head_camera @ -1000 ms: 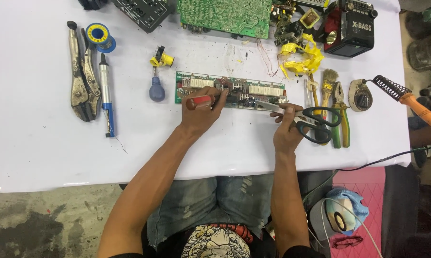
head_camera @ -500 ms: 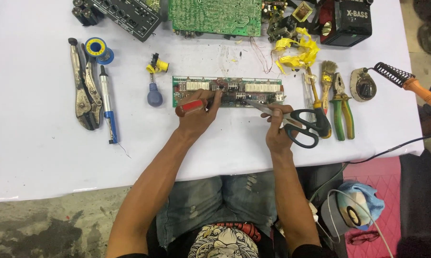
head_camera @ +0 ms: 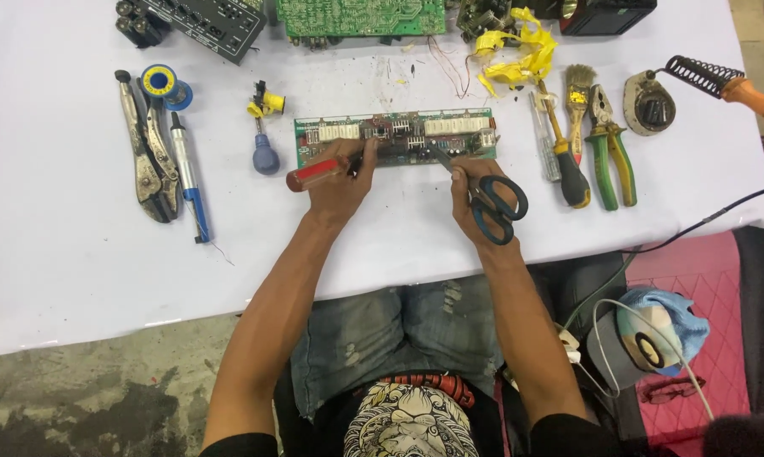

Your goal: The person uses a screwdriver and scissors to manipulate components on a green circuit board placed on a white workbench. They repeatedly pry and adjust small parts while other tools and electronic components remain nearby.

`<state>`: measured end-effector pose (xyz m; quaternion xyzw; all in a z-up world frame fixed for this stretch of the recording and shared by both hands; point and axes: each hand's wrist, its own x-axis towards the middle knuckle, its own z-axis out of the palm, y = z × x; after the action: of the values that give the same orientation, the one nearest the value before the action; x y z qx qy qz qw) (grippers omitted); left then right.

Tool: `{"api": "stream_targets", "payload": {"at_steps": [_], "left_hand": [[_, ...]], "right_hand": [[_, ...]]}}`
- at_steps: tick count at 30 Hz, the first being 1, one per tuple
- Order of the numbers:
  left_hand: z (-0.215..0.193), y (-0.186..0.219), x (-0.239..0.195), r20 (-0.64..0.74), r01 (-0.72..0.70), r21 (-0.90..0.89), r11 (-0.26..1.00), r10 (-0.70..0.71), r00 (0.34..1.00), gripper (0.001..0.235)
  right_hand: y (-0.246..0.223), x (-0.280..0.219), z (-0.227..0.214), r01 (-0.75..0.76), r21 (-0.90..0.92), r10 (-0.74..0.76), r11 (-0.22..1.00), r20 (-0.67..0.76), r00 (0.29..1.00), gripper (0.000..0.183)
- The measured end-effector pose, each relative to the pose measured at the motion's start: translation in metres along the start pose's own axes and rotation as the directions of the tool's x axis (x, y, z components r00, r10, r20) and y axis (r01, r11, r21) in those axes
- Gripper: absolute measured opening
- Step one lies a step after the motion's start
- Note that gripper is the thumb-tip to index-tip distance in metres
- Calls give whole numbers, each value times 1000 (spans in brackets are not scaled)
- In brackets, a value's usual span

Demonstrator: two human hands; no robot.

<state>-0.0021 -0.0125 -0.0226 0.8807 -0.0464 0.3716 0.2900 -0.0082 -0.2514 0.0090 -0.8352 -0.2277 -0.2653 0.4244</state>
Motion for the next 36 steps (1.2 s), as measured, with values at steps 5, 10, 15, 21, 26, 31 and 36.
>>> {"api": "stream_targets", "payload": {"at_steps": [5, 10, 15, 21, 26, 31, 36], "left_hand": [[-7, 0, 2, 18, 31, -75, 997, -30, 999, 24], [0, -4, -1, -29, 14, -3, 1000, -14, 999, 25], [-6, 0, 5, -89, -64, 22, 998, 66, 994, 21], [-8, 5, 6, -91, -28, -13, 1000, 27, 995, 21], [3, -7, -1, -97, -30, -35, 999, 26, 995, 21], [10, -12, -6, -71, 11, 10, 1000, -10, 997, 24], [-1, -4, -1, -22, 43, -58, 997, -45, 999, 24]], "right_hand": [[-9, -2, -8, 84, -115, -78, 990, 52, 996, 6], [-14, -5, -7, 189, -162, -175, 968, 98, 980, 4], [-15, -5, -7, 64, 11, -64, 998, 54, 996, 10], [-17, -9, -17, -49, 90, 51, 995, -17, 999, 12], [-17, -12, -12, -21, 38, 20, 999, 30, 999, 9], [-19, -10, -10, 79, 8, -80, 997, 42, 996, 8], [-17, -13, -2, 258, -199, -240, 945, 110, 965, 8]]}}
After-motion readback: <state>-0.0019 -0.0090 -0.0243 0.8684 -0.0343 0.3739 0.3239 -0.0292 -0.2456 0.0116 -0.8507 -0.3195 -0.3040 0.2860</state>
